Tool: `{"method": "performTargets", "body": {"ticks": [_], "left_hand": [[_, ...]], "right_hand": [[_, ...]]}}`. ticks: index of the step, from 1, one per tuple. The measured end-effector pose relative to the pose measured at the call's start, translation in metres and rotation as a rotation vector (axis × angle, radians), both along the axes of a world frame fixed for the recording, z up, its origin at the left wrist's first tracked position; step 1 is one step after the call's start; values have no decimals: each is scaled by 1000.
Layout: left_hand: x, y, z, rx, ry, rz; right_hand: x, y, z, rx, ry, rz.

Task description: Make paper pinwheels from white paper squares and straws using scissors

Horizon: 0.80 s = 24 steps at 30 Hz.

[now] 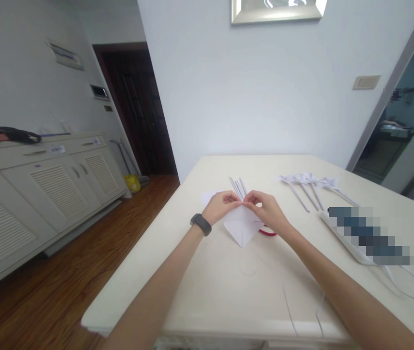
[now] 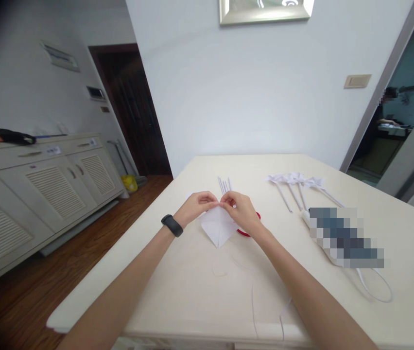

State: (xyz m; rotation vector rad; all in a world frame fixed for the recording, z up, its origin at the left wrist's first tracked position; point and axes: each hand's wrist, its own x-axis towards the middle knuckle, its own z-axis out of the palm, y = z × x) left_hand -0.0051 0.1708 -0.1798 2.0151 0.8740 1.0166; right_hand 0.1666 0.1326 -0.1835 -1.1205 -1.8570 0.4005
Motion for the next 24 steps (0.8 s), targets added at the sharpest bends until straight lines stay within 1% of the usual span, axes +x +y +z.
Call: {"method": "performTargets", "body": {"ticks": [12, 24], "left_hand": [[0, -4, 2, -34, -38, -23], [0, -1, -1, -25, -46, -22]], "right_hand": [[-2, 0, -2, 20, 0, -3], [-2, 0, -2, 35, 5, -23]]}}
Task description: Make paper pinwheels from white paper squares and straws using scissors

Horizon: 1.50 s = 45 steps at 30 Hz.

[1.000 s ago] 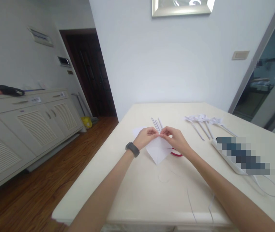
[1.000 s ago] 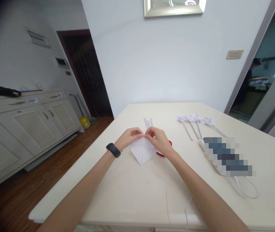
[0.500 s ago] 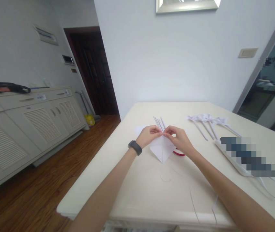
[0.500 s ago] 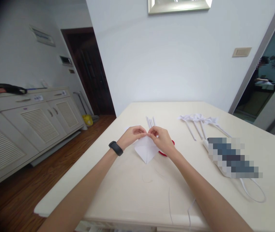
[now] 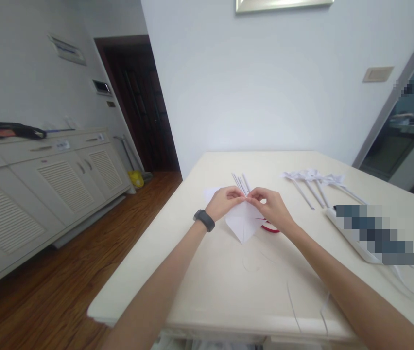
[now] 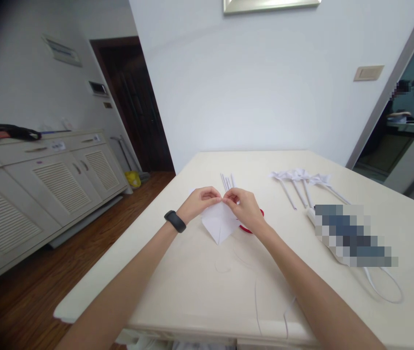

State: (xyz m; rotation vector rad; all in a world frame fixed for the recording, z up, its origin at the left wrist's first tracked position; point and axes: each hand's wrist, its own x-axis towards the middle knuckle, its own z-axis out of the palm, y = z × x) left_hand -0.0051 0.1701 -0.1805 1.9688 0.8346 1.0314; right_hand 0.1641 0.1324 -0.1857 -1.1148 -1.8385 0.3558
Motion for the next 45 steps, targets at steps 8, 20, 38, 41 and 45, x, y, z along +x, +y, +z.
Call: {"method": "performTargets", "body": {"ticks": [8, 20, 38, 41, 45], "left_hand": [[0, 1, 0, 0, 7, 17], [0, -1, 1, 12, 36, 34], [2, -3, 2, 8, -6, 49], [2, -3, 3, 14, -3, 42], [3, -2, 3, 15, 1, 31]], "right_hand": [[0, 0, -1, 16, -16, 4], [-1, -1, -1, 92, -42, 17], [1, -2, 2, 85, -10, 36], [1, -2, 3, 91, -8, 36], [1, -2, 2, 95, -8, 25]]}}
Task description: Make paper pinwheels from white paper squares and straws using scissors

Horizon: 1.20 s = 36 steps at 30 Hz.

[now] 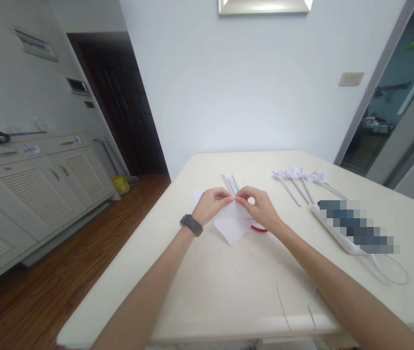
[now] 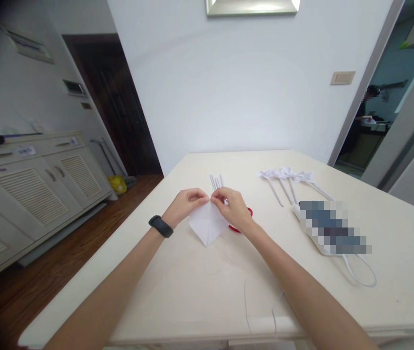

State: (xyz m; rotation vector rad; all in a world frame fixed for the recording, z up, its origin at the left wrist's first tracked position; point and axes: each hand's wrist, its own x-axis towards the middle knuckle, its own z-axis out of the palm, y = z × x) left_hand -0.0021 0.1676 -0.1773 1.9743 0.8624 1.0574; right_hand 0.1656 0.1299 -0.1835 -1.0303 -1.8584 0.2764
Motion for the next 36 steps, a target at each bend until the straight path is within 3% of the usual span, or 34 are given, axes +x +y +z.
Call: {"method": "performTargets", "body": {"ticks": [36], "left_hand": [[2, -2, -2, -20, 2, -6]], "right_hand": [[-1, 0, -2, -8, -19, -16]]}}
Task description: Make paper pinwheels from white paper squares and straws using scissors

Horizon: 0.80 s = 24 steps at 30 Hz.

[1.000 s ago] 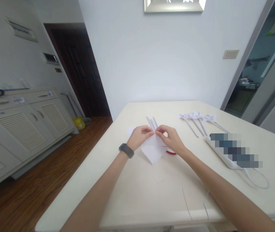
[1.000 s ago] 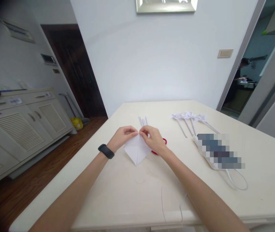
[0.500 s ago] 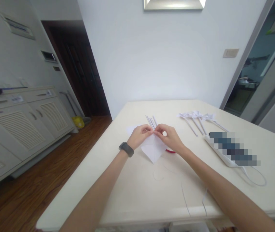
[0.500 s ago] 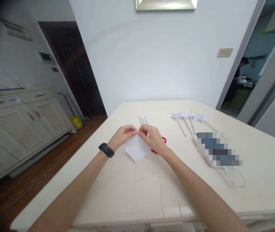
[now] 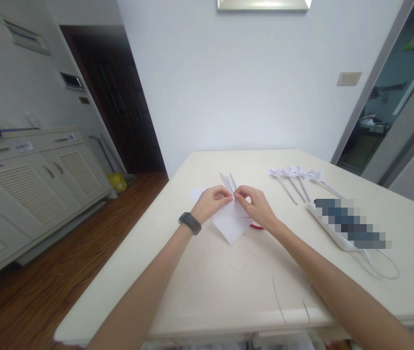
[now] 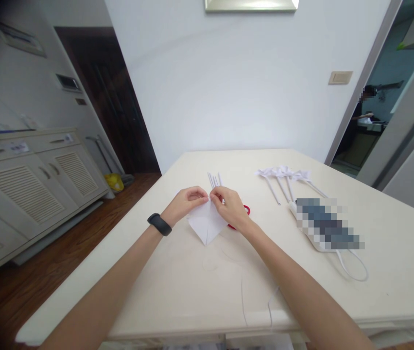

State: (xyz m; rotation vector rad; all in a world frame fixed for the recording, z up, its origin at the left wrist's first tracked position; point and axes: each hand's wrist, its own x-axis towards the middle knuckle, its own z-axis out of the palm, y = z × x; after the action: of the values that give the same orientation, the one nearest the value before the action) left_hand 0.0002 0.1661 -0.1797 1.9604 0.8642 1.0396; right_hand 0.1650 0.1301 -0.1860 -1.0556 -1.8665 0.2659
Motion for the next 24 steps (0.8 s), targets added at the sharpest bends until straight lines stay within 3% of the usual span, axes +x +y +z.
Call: {"method": "performTargets", "body": {"ticks": [24], "left_hand": [[1, 3, -4, -38, 7, -44]], "right_hand": [[0, 1, -1, 20, 1, -1]]}}
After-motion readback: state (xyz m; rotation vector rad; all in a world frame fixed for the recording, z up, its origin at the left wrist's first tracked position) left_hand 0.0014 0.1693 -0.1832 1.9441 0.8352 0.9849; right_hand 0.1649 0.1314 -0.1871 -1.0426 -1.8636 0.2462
